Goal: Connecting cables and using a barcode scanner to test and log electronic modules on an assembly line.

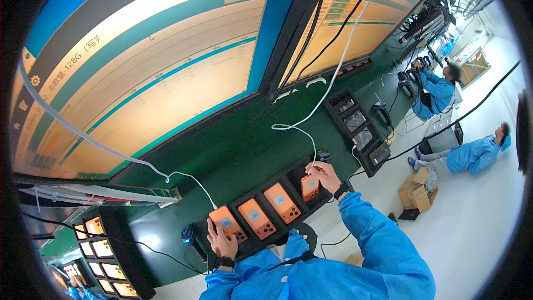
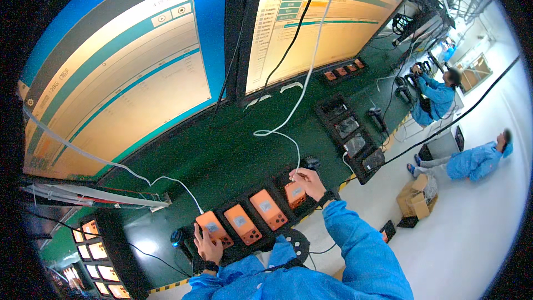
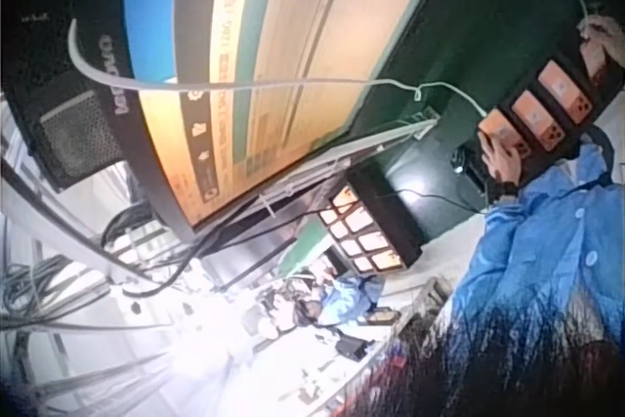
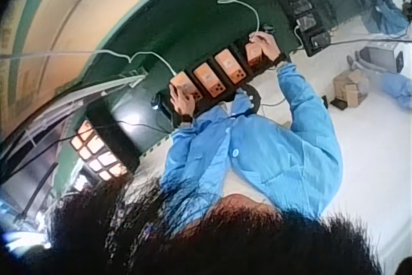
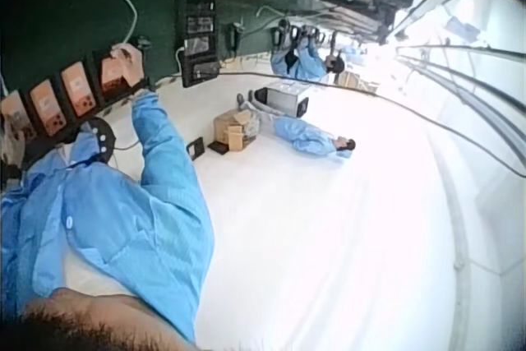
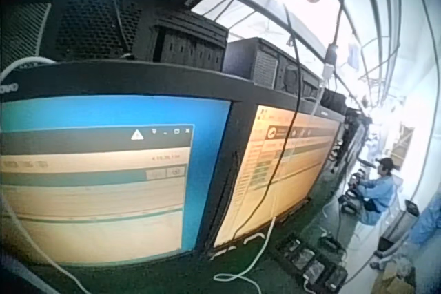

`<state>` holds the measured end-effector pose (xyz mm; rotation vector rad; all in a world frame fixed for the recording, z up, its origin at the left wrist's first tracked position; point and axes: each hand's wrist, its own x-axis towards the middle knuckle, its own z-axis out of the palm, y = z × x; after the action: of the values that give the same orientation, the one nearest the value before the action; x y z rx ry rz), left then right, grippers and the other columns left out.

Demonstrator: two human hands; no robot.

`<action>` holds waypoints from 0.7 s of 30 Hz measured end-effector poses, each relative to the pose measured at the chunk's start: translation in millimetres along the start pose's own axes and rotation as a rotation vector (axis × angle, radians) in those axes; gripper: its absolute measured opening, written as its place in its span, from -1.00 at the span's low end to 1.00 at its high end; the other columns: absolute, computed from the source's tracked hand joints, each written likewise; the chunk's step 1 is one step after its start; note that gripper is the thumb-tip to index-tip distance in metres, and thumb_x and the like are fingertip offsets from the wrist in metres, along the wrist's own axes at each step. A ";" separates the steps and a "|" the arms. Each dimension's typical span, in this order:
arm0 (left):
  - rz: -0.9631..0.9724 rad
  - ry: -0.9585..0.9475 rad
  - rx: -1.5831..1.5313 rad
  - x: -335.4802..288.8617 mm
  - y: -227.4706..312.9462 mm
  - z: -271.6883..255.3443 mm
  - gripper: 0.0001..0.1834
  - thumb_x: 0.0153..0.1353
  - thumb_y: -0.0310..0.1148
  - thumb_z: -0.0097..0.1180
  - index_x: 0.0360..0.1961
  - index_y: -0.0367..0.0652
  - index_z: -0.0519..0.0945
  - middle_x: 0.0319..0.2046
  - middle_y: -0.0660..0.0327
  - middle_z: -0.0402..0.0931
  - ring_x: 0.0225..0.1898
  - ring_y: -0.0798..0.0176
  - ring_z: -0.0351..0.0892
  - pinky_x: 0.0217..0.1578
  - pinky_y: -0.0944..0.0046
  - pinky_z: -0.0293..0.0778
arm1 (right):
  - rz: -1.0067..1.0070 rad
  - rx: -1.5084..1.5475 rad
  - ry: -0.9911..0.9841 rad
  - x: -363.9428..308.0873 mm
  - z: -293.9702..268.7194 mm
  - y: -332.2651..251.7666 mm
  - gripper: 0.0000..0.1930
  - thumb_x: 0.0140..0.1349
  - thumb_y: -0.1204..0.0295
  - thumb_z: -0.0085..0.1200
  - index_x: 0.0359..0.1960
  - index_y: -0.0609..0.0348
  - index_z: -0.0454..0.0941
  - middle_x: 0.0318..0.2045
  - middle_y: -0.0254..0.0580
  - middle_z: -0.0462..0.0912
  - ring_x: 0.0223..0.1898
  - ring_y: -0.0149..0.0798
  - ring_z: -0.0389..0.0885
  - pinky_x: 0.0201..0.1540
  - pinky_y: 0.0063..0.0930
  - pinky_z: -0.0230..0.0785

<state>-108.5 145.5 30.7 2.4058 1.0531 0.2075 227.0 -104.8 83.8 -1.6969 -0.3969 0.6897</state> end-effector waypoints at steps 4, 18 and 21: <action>-0.010 -0.008 0.019 -0.7 0.0 0.3 -0.49 -0.16 -0.47 0.12 -0.05 -0.20 0.47 0.38 0.01 0.06 -0.12 -0.20 0.38 -0.15 -0.05 0.45 | -0.029 -0.037 -0.035 -3.7 -7.6 2.3 -0.85 0.35 0.46 0.01 -0.21 0.30 0.55 -0.29 -0.28 0.61 -0.17 -0.45 0.55 -0.05 -0.53 0.39; -0.086 -0.123 -0.004 0.8 0.2 -2.0 -0.32 -0.15 -0.50 0.14 0.15 -0.25 0.40 0.39 -0.04 0.01 -0.05 -0.26 0.38 -0.06 -0.08 0.43 | -0.116 -0.133 -0.017 -53.1 -21.4 8.2 -0.87 0.33 0.47 0.00 -0.24 0.28 0.54 -0.22 -0.24 0.54 -0.13 -0.36 0.53 -0.04 -0.49 0.37; -0.016 -0.056 0.022 0.5 -0.4 -1.5 -0.32 -0.14 -0.49 0.13 0.15 -0.25 0.40 0.38 -0.05 0.02 -0.05 -0.27 0.38 -0.06 -0.08 0.43 | -0.129 -0.165 0.026 -61.3 -27.0 12.1 -0.87 0.33 0.48 0.00 -0.23 0.29 0.54 -0.19 -0.24 0.56 -0.11 -0.36 0.53 -0.03 -0.48 0.37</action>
<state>-108.9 146.6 31.7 2.4079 1.0543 0.1228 196.0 -165.1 89.6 -1.8160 -0.5519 0.5519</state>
